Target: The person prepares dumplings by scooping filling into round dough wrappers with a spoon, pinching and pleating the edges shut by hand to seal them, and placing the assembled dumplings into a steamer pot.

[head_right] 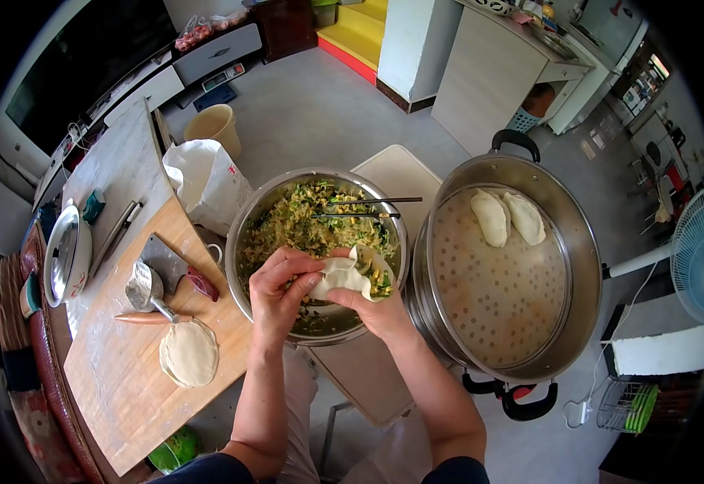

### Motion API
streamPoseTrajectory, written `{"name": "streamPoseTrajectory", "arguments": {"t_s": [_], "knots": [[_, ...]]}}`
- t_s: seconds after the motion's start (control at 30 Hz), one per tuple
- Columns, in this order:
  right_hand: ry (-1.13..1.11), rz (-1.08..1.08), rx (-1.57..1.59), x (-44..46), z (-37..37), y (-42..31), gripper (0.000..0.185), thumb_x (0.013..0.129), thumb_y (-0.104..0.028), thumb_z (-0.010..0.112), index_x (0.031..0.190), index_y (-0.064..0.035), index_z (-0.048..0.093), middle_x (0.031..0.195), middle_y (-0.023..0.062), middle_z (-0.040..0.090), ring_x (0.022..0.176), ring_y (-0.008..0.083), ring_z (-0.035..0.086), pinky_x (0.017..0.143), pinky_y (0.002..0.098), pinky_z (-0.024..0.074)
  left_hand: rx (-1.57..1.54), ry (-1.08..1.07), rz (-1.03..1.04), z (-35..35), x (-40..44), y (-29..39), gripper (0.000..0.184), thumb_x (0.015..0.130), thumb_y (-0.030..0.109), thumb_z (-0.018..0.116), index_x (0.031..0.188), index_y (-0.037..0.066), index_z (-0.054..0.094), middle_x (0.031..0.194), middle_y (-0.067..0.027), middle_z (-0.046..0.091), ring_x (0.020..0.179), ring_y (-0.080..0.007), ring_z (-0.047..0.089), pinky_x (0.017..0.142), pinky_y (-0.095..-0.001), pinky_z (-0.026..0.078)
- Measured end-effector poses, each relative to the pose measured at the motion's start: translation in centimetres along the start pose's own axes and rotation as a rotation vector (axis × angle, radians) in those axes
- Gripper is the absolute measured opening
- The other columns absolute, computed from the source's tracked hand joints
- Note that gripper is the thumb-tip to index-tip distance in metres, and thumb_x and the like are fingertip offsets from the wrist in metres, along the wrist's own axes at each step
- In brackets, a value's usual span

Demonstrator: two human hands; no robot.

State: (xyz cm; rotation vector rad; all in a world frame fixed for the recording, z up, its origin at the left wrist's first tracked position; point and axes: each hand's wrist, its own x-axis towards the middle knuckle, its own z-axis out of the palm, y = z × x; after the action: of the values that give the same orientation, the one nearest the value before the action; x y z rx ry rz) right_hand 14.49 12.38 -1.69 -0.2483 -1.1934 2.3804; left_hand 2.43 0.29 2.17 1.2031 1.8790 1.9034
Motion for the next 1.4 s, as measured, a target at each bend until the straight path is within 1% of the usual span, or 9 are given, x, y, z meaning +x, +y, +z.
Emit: {"name": "streamPoseTrajectory", "arguments": {"t_s": [0.27,0.47,0.87,0.97,1.17,1.27,1.33,1.37,1.4], "knots": [[0.026,-0.031,0.003,0.0,0.1,0.1,0.058,0.080,0.003,0.077,0.131,-0.0002,0.049,0.119,0.0106,0.063,0.108,0.0187,0.063,0.092,0.0302,0.0539,0.102,0.036,0.032,0.6,0.0,0.4,0.018,0.076,-0.005,0.074,0.093,0.001,0.072,0.088,-0.0080,0.065,0.081,-0.0188,0.064,0.071,-0.0292,0.052],[0.039,0.016,-0.027,0.0,0.4,-0.4,0.056,0.081,0.003,0.076,0.130,-0.0003,0.049,0.120,0.0113,0.063,0.109,0.0185,0.062,0.092,0.0304,0.0535,0.067,0.040,0.032,0.7,0.0,0.7,0.018,0.075,-0.003,0.076,0.092,0.000,0.071,0.086,-0.0067,0.064,0.082,-0.0192,0.062,0.073,-0.0297,0.050],[0.022,-0.022,-0.033,0.0,0.3,-0.1,0.057,0.080,0.002,0.077,0.130,-0.0009,0.050,0.120,0.0104,0.063,0.109,0.0177,0.062,0.093,0.0296,0.0528,0.268,0.092,0.190,1.1,-0.4,-0.3,0.021,0.073,-0.003,0.076,0.092,0.002,0.070,0.084,-0.0080,0.062,0.079,-0.0229,0.063,0.068,-0.0327,0.052],[0.043,-0.006,-0.055,0.0,0.1,-0.2,0.056,0.080,0.003,0.077,0.130,-0.0011,0.051,0.119,0.0086,0.064,0.108,0.0165,0.062,0.091,0.0290,0.0528,0.240,0.128,0.131,1.4,-0.2,1.0,0.018,0.073,-0.004,0.075,0.089,0.001,0.070,0.083,-0.0064,0.062,0.079,-0.0201,0.062,0.068,-0.0302,0.050],[0.033,0.006,-0.097,-0.1,-0.1,0.1,0.057,0.079,0.003,0.077,0.131,-0.0016,0.051,0.118,0.0072,0.063,0.107,0.0150,0.061,0.090,0.0281,0.0524,0.323,0.045,0.213,0.8,-0.3,-0.2,0.022,0.073,0.003,0.079,0.094,0.004,0.072,0.087,-0.0063,0.062,0.083,-0.0206,0.059,0.073,-0.0315,0.049],[0.008,0.023,-0.166,0.0,-0.2,-0.6,0.060,0.077,0.002,0.078,0.131,-0.0021,0.052,0.119,0.0080,0.063,0.108,0.0177,0.062,0.092,0.0307,0.0519,0.375,-0.016,0.224,0.0,-0.1,0.4,0.027,0.073,0.011,0.077,0.099,0.004,0.073,0.094,-0.0069,0.061,0.086,-0.0215,0.057,0.075,-0.0324,0.046],[-0.093,-0.005,-0.140,0.2,0.3,-2.0,0.062,0.076,0.002,0.080,0.131,-0.0030,0.052,0.120,0.0087,0.062,0.110,0.0199,0.061,0.093,0.0328,0.0515,0.152,0.097,0.182,-0.7,0.3,0.6,0.030,0.083,0.024,0.072,0.106,0.005,0.073,0.101,-0.0061,0.061,0.093,-0.0178,0.055,0.078,-0.0319,0.044],[-0.145,-0.015,-0.128,0.3,0.4,-2.5,0.063,0.075,0.001,0.080,0.131,-0.0035,0.053,0.121,0.0091,0.061,0.111,0.0210,0.061,0.093,0.0338,0.0514,-0.081,0.158,0.039,-1.1,0.1,0.4,0.040,0.093,0.037,0.062,0.117,0.006,0.070,0.107,-0.0047,0.059,0.098,-0.0165,0.053,0.083,-0.0320,0.043],[-0.175,-0.025,-0.139,0.3,0.3,-2.6,0.063,0.074,0.000,0.082,0.130,-0.0041,0.053,0.121,0.0104,0.061,0.111,0.0221,0.060,0.093,0.0348,0.0516,-0.220,0.184,-0.125,-1.6,-0.1,-1.4,0.050,0.102,0.046,0.044,0.129,0.008,0.062,0.116,-0.0055,0.058,0.106,-0.0176,0.051,0.091,-0.0342,0.043]]}}
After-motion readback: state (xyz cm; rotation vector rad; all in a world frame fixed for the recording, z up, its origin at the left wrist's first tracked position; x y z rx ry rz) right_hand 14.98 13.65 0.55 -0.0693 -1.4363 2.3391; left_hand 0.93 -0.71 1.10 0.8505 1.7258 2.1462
